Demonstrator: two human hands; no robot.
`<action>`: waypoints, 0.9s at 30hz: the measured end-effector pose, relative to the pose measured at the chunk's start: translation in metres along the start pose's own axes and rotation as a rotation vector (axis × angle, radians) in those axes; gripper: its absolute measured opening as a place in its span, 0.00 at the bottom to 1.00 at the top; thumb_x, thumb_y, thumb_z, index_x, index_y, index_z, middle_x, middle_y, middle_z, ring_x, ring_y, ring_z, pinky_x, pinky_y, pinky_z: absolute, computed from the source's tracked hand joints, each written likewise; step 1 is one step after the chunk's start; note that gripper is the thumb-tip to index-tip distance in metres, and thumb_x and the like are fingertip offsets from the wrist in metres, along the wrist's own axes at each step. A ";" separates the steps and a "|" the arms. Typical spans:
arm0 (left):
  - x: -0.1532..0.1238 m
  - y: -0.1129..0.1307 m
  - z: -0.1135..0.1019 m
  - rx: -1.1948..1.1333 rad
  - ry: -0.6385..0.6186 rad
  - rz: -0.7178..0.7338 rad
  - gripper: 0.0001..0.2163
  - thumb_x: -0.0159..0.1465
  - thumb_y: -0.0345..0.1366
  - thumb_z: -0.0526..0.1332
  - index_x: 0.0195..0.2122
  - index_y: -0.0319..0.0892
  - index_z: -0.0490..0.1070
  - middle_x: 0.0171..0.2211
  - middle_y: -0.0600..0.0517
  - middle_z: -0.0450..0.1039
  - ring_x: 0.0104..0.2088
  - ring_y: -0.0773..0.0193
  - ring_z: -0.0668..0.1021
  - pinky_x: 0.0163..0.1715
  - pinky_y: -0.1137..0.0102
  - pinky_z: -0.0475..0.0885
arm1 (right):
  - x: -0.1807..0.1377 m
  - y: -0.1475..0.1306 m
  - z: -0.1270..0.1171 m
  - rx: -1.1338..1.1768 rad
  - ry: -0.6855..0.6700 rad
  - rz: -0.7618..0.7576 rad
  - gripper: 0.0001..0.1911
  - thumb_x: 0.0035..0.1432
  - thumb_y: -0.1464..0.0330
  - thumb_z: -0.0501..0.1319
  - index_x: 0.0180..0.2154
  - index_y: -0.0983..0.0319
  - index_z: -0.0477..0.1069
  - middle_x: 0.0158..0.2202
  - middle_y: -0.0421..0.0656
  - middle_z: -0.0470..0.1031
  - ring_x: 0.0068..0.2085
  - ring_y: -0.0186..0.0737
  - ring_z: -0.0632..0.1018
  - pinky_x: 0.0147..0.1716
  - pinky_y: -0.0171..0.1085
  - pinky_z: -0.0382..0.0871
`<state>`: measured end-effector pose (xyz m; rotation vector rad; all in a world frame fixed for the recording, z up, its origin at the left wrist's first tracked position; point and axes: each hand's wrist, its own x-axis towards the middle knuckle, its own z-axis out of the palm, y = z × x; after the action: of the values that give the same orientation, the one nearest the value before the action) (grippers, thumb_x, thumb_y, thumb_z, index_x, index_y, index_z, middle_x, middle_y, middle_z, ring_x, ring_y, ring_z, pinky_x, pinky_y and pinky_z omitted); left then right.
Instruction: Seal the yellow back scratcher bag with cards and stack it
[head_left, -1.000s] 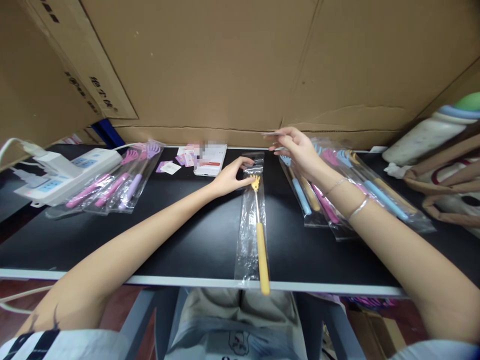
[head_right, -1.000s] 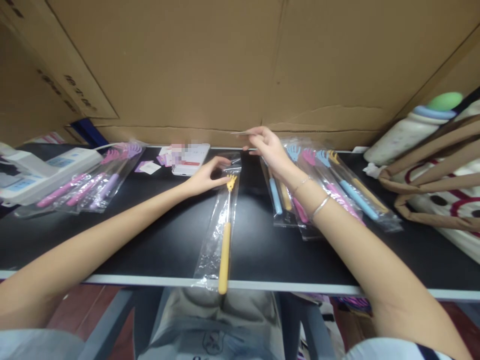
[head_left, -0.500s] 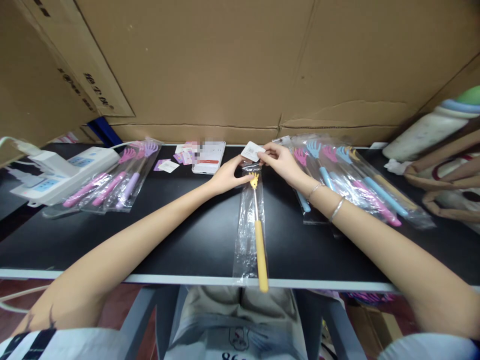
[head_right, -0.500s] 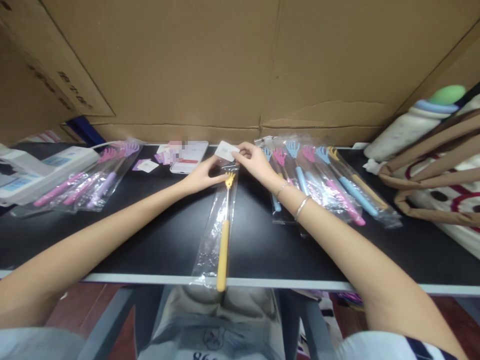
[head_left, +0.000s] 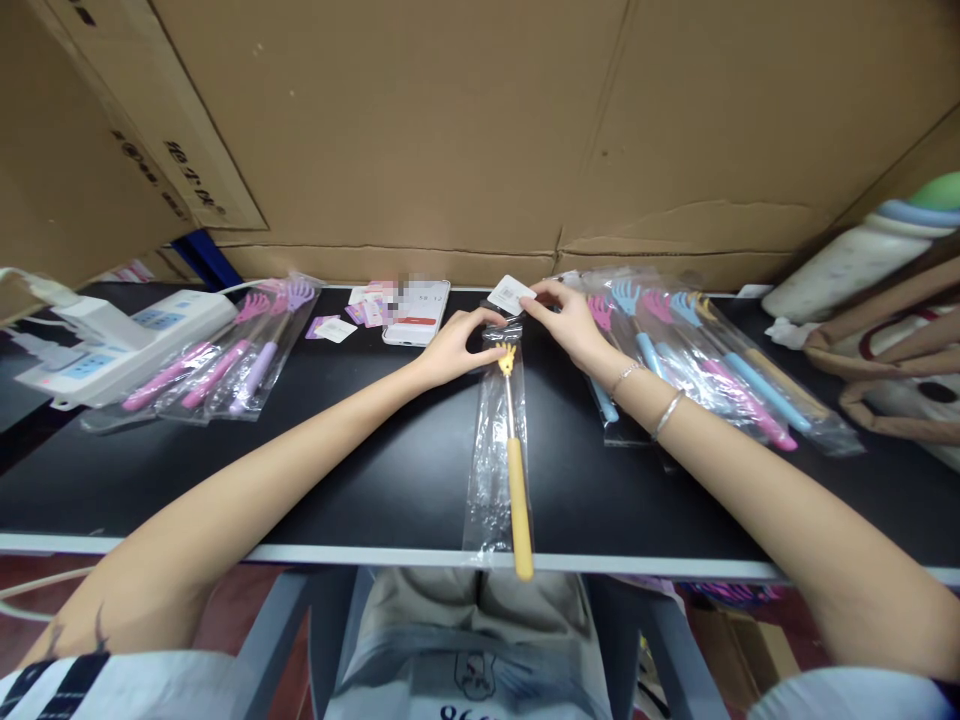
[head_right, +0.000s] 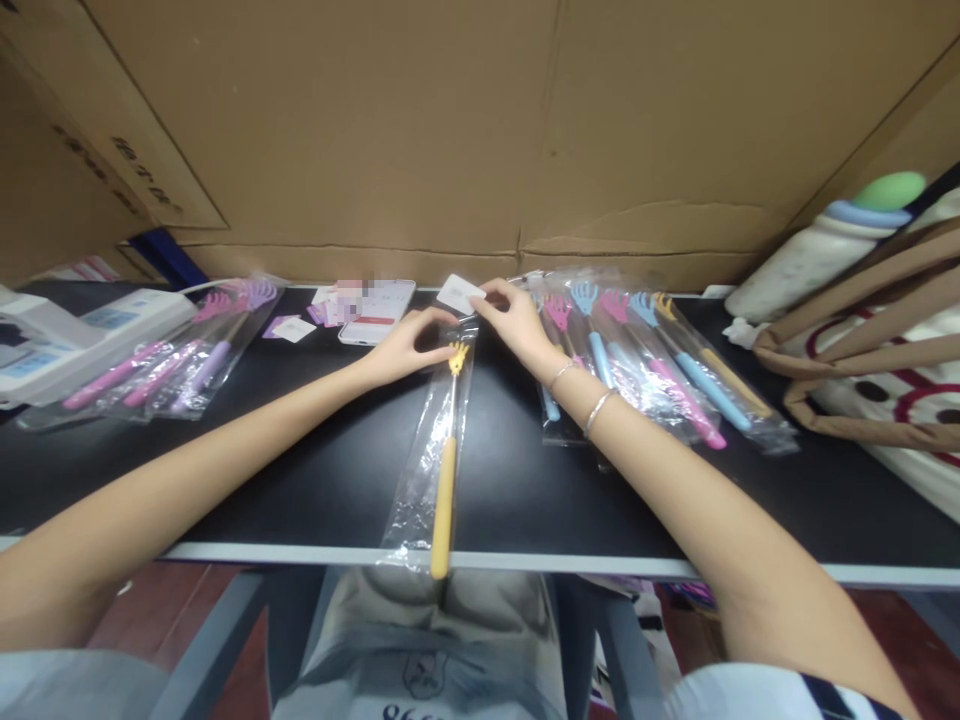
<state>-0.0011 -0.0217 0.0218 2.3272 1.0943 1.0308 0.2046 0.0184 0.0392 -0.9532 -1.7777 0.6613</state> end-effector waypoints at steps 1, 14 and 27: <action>0.000 0.000 0.000 0.002 0.002 0.001 0.16 0.61 0.43 0.64 0.48 0.44 0.70 0.50 0.50 0.75 0.51 0.55 0.73 0.55 0.59 0.66 | 0.000 0.001 0.000 -0.010 -0.004 -0.005 0.14 0.53 0.55 0.64 0.34 0.59 0.71 0.37 0.43 0.78 0.41 0.43 0.76 0.47 0.45 0.69; 0.001 -0.004 0.002 0.035 0.007 0.020 0.17 0.62 0.43 0.62 0.50 0.44 0.67 0.53 0.47 0.73 0.53 0.53 0.72 0.57 0.57 0.65 | 0.001 0.012 0.004 -0.011 -0.069 -0.023 0.11 0.57 0.58 0.60 0.35 0.59 0.66 0.35 0.41 0.73 0.39 0.41 0.74 0.44 0.42 0.68; 0.000 -0.008 0.005 -0.065 0.075 0.031 0.18 0.61 0.41 0.63 0.49 0.42 0.61 0.52 0.42 0.72 0.55 0.53 0.74 0.57 0.55 0.67 | -0.006 0.000 0.001 -0.275 -0.075 -0.049 0.10 0.64 0.59 0.53 0.37 0.58 0.64 0.36 0.45 0.76 0.38 0.46 0.76 0.44 0.45 0.68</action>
<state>-0.0010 -0.0166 0.0138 2.2774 1.0396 1.1556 0.2051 0.0134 0.0359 -1.0752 -1.9874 0.4323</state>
